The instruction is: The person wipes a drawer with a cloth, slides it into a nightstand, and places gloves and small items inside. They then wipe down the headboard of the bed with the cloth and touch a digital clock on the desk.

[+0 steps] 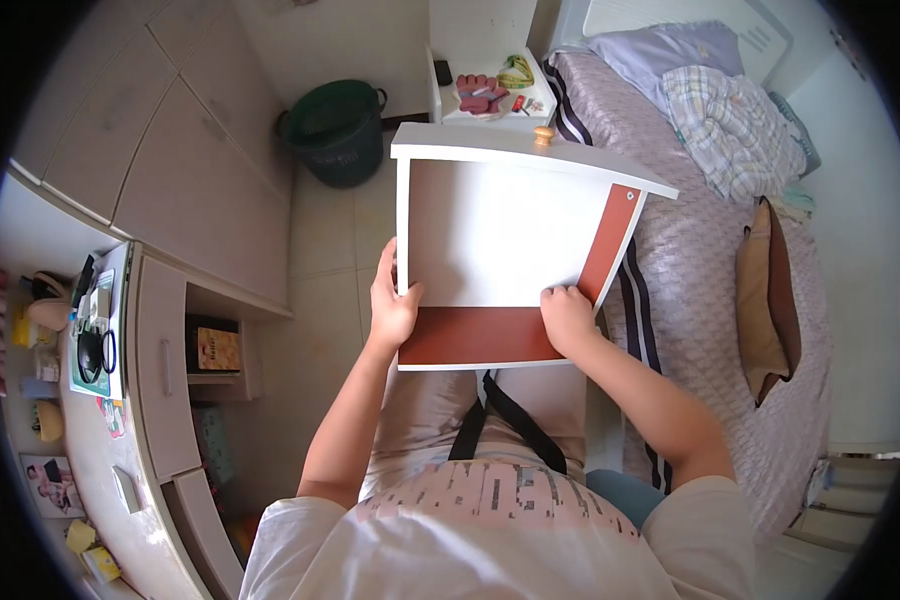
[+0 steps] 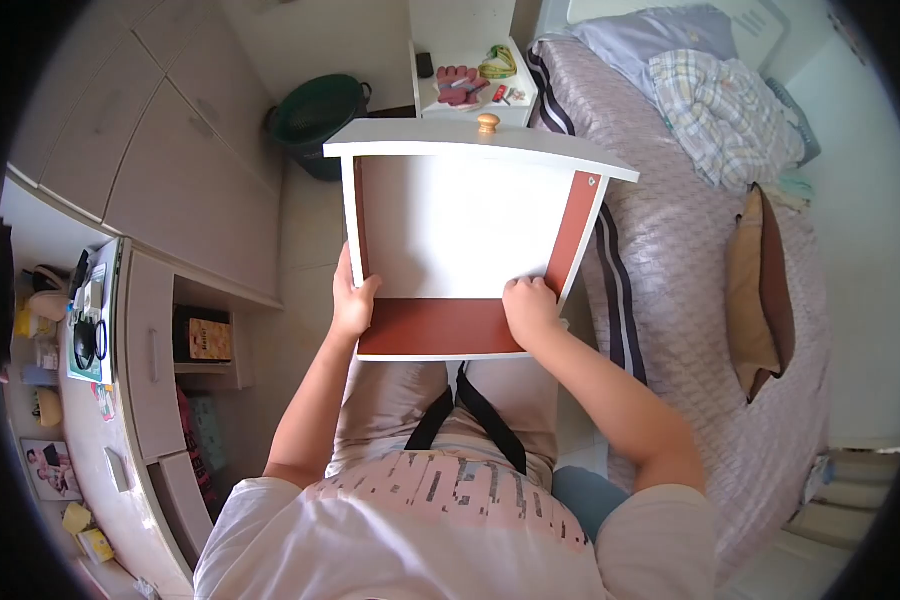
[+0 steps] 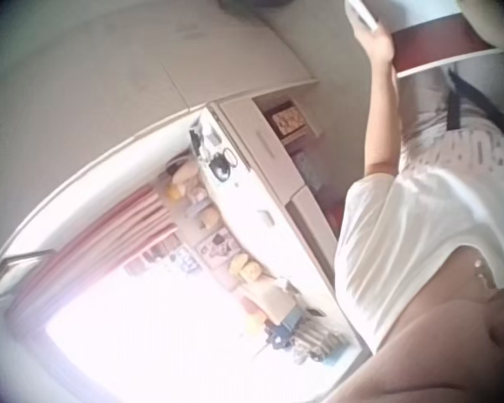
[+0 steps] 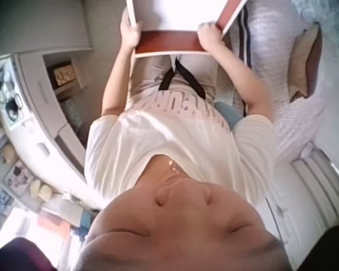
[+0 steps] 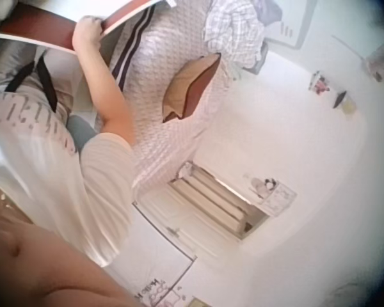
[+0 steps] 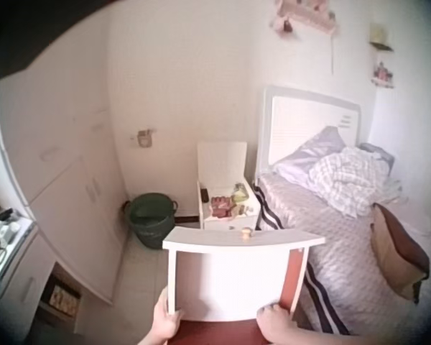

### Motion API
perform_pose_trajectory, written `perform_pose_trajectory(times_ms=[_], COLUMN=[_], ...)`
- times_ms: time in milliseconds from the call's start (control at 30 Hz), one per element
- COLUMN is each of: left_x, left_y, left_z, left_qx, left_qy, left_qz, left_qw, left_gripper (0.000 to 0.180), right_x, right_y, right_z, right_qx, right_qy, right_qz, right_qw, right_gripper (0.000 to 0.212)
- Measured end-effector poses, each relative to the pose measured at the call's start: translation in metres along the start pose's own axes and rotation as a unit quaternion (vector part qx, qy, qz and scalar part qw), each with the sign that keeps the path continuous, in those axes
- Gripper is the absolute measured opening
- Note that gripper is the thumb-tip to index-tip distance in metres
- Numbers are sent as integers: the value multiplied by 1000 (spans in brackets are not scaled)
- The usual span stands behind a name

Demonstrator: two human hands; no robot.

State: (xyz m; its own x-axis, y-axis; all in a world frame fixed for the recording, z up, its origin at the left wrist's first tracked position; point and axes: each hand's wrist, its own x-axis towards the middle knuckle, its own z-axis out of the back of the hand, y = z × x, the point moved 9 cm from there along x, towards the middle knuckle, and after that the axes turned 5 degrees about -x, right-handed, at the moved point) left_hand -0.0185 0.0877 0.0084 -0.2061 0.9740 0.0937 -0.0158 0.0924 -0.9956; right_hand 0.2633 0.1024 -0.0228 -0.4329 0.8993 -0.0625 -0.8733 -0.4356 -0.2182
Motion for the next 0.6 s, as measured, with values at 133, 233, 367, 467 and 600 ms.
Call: perform_pose_trajectory(times_ms=[133, 233, 367, 467, 600], left_x=[-1, 15, 5, -1, -42], left_y=[1, -2, -5, 10, 49], left_z=[5, 2, 4, 7, -9], left_qx=[-53, -69, -80, -134, -235], left_qy=[3, 17, -22, -61, -107], left_qz=[84, 102, 122, 148, 244], left_qw=[995, 992, 989, 978, 935], left_gripper=[64, 56, 45, 21, 13], right_x=[-15, -31, -41, -70, -73], right_y=[0, -10, -110, -166, -137], right_z=[25, 84, 117, 88, 63], right_qx=[109, 307, 501, 641, 800], right_qy=[117, 344, 4, -186, -110], right_qz=[88, 160, -104, -235, -308], right_qw=[983, 873, 859, 707, 503], right_gripper=[4, 11, 13, 15, 28])
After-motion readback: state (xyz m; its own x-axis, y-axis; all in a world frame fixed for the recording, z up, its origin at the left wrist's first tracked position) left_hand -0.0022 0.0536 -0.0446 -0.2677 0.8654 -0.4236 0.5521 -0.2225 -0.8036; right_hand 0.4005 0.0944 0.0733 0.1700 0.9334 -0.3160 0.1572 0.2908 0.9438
